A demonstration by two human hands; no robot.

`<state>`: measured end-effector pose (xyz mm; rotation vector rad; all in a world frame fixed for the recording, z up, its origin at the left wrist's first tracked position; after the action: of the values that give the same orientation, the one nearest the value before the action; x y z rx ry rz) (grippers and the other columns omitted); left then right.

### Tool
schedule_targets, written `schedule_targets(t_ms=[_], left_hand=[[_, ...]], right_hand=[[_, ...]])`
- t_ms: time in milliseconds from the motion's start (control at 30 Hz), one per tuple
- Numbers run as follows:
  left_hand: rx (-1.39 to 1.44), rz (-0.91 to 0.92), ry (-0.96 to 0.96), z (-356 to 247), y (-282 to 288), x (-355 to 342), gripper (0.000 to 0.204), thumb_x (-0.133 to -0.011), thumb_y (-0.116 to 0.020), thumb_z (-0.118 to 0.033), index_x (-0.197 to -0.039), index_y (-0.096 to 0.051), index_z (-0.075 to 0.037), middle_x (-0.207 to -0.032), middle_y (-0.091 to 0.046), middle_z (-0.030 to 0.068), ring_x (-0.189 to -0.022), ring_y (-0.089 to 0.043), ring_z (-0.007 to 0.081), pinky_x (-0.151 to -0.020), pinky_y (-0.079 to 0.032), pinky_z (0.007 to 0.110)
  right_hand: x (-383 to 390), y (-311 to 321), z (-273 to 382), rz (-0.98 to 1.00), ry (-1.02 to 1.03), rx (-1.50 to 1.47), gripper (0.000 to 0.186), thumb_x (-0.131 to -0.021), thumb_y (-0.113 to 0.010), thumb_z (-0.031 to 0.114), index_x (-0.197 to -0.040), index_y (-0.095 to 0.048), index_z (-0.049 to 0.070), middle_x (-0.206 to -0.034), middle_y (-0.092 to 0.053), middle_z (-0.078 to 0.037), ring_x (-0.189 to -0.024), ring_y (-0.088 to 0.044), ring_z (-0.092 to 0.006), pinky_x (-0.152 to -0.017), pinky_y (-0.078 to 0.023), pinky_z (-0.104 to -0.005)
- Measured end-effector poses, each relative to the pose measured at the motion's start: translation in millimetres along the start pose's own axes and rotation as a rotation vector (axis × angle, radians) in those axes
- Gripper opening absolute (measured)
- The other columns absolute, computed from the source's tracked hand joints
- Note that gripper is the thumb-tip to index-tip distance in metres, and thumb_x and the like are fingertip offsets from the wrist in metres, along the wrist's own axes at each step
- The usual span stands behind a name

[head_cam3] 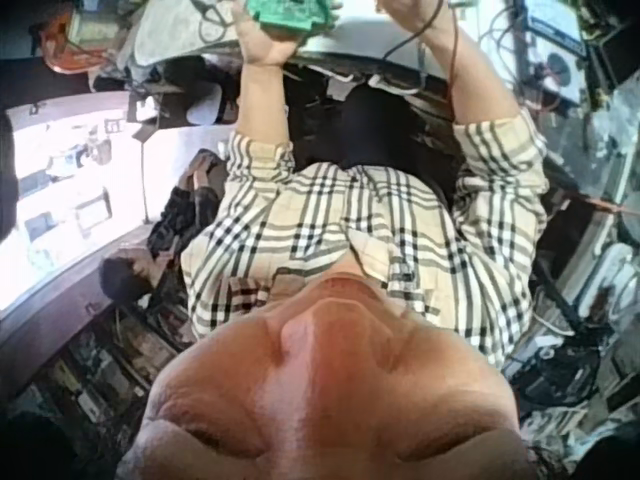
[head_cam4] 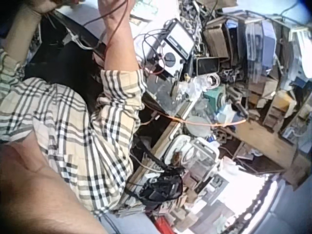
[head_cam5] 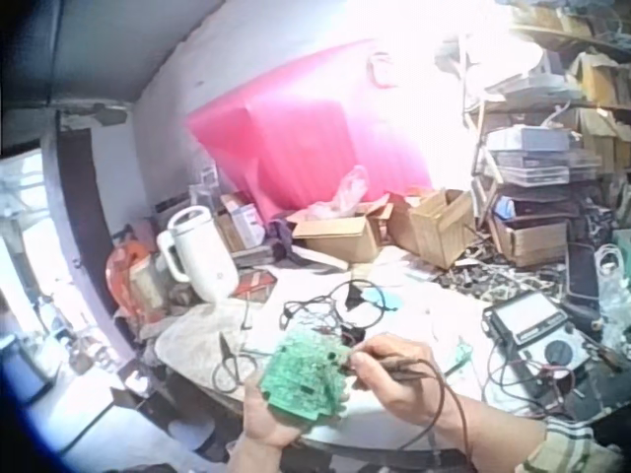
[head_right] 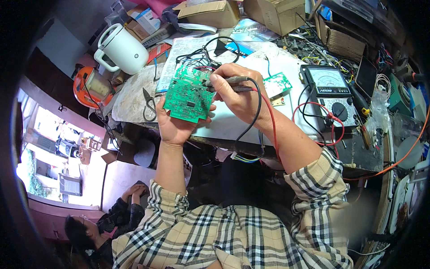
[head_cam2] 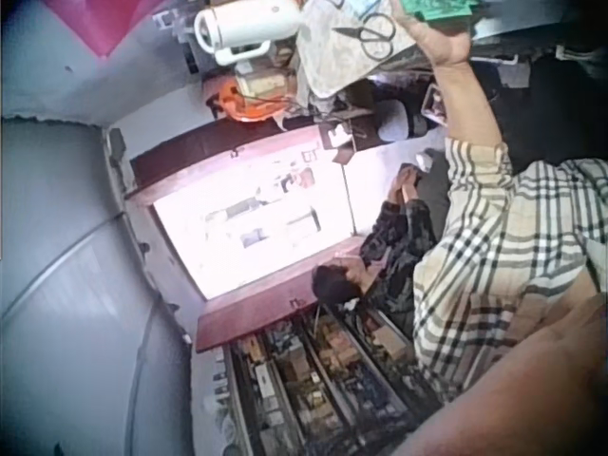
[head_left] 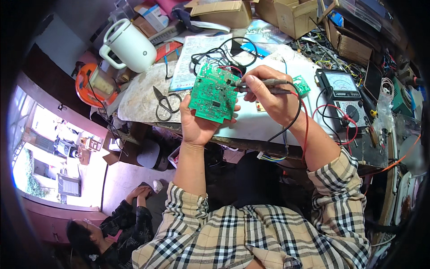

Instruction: The person uses a multimeter to test points on a green circuit board, repeatedly touching probes to various components and flipping the board to access different sides. The person also handles a small beige control board and adjusts wires connected to the multimeter.

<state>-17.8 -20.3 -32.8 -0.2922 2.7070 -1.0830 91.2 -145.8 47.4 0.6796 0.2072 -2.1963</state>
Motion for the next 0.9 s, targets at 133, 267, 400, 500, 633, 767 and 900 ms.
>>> schedule_targets(t_ms=[133,267,400,500,633,767,900], left_hand=[[-0.029,0.02,-0.004,0,2,-1,0.091,-0.089,-0.04,-0.071,-0.148,-0.037,-0.002,-0.136,-0.052,0.0301,-0.112,-0.06,0.0504,-0.082,-0.056,0.056],[-0.037,0.005,-0.003,0,1,-1,0.09,-0.09,-0.039,-0.071,-0.148,-0.038,-0.002,-0.136,-0.052,0.0303,-0.113,-0.059,0.0502,-0.082,-0.056,0.055],[-0.044,0.022,-0.004,1,0,-2,0.09,-0.089,-0.04,-0.071,-0.148,-0.037,-0.002,-0.137,-0.052,0.0299,-0.113,-0.059,0.0504,-0.082,-0.056,0.055],[-0.027,0.008,-0.01,1,0,-1,0.087,-0.091,-0.04,-0.069,-0.147,-0.039,-0.003,-0.135,-0.054,0.0292,-0.112,-0.06,0.0492,-0.081,-0.057,0.055],[-0.004,-0.02,-0.024,0,-1,0,0.082,-0.093,-0.039,-0.067,-0.144,-0.043,-0.003,-0.13,-0.058,0.028,-0.108,-0.063,0.0466,-0.079,-0.058,0.054],[-0.051,-0.009,-0.021,1,5,-1,0.09,-0.09,-0.041,-0.071,-0.148,-0.038,-0.002,-0.136,-0.052,0.0312,-0.113,-0.06,0.0496,-0.081,-0.056,0.056],[-0.047,-0.011,-0.013,1,4,0,0.088,-0.091,-0.04,-0.07,-0.145,-0.041,-0.001,-0.133,-0.054,0.0312,-0.112,-0.061,0.0478,-0.081,-0.057,0.055]], right_hand=[[-3,2,-6,-0.038,-0.014,0.041,0.024,-0.097,-0.061,0.019,-0.093,-0.067,-0.004,-0.076,-0.067,-0.01,-0.065,-0.071,-0.0174,-0.055,-0.053,-0.0271],[-4,4,-8,-0.045,-0.069,0.014,0.028,-0.098,-0.06,0.022,-0.097,-0.068,-0.004,-0.083,-0.068,-0.013,-0.069,-0.071,-0.0189,-0.059,-0.057,-0.0287],[-4,5,-14,-0.041,-0.103,0.008,0.026,-0.098,-0.059,0.023,-0.102,-0.069,-0.002,-0.086,-0.068,-0.012,-0.074,-0.071,-0.0182,-0.06,-0.057,-0.0287],[-5,7,-17,-0.012,-0.156,-0.005,0.025,-0.098,-0.059,0.023,-0.105,-0.069,0.002,-0.087,-0.069,-0.011,-0.076,-0.069,-0.0173,-0.059,-0.056,-0.0282],[-11,16,-10,-0.019,-0.008,0.145,0.021,-0.094,-0.064,0.02,-0.106,-0.069,0.004,-0.09,-0.067,-0.01,-0.082,-0.065,-0.0155,-0.068,-0.053,-0.0299],[-12,26,-6,-0.088,0.012,0.176,0.018,-0.093,-0.064,0.016,-0.102,-0.07,0.002,-0.088,-0.066,-0.01,-0.083,-0.063,-0.0145,-0.072,-0.051,-0.0303],[-11,36,-6,-0.199,-0.024,0.149,0.027,-0.097,-0.063,0.025,-0.099,-0.069,-0.002,-0.072,-0.065,-0.005,-0.066,-0.058,-0.0111,-0.06,-0.047,-0.0276]])
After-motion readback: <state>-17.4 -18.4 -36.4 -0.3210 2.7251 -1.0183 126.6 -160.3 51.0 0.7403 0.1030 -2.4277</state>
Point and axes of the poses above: each hand's wrist, its own x-axis away from the middle knuckle, its own y-axis out of the back of the hand, z = x × y, the point moved 9 cm from there along -x, towards the middle knuckle
